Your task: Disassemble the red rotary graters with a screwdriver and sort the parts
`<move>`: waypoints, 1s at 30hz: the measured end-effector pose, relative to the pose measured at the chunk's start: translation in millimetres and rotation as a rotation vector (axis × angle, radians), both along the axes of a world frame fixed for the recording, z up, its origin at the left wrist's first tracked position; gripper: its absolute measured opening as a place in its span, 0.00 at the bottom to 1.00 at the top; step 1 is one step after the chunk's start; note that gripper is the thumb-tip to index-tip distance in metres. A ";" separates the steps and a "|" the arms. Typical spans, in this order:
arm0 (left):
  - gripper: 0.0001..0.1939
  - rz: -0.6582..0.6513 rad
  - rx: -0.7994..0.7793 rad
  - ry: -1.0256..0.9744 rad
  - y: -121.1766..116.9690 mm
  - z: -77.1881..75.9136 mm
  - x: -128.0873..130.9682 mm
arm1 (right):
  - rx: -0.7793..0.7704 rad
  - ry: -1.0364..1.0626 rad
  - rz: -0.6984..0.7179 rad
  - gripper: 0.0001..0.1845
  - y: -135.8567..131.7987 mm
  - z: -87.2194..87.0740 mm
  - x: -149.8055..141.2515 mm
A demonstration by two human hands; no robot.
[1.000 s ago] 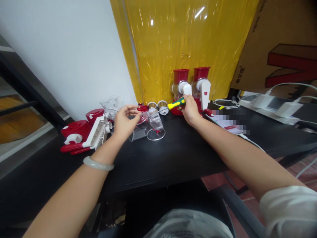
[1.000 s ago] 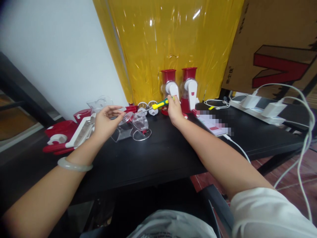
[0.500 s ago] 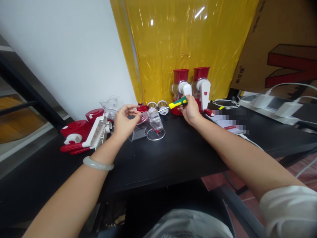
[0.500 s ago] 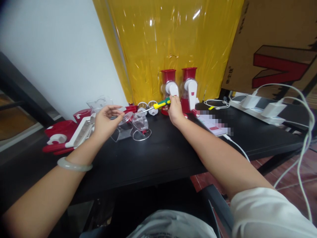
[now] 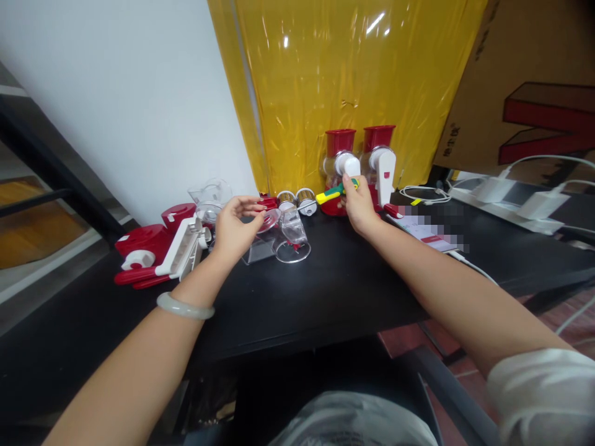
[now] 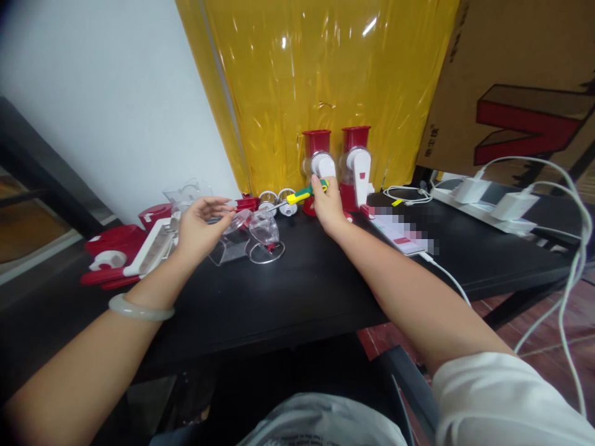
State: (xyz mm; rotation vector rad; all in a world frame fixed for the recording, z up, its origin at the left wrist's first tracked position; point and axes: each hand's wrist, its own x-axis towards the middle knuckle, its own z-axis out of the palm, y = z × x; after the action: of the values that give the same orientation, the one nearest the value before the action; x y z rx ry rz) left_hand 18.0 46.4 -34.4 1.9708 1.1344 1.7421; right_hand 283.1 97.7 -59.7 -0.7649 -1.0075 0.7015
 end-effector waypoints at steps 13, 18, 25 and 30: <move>0.12 0.031 -0.013 0.024 2.1 -4.3 -2.5 | -0.073 0.146 0.069 0.10 0.1 4.4 -2.1; 0.12 0.016 0.003 0.026 2.0 -4.3 -2.4 | -0.016 0.073 0.039 0.14 5.5 -1.9 0.3; 0.12 0.008 -0.012 0.009 1.4 -3.9 -1.5 | -0.006 -0.022 -0.013 0.17 7.2 -5.1 2.4; 0.15 0.016 0.016 0.028 3.1 -4.4 -2.8 | -0.016 -0.056 -0.043 0.19 4.5 -3.2 2.4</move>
State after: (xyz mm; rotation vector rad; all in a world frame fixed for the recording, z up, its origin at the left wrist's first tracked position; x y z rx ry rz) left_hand 15.2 49.6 -38.8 2.0070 1.1522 1.7420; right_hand 285.5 102.2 -62.9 -0.8218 -1.0338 0.6553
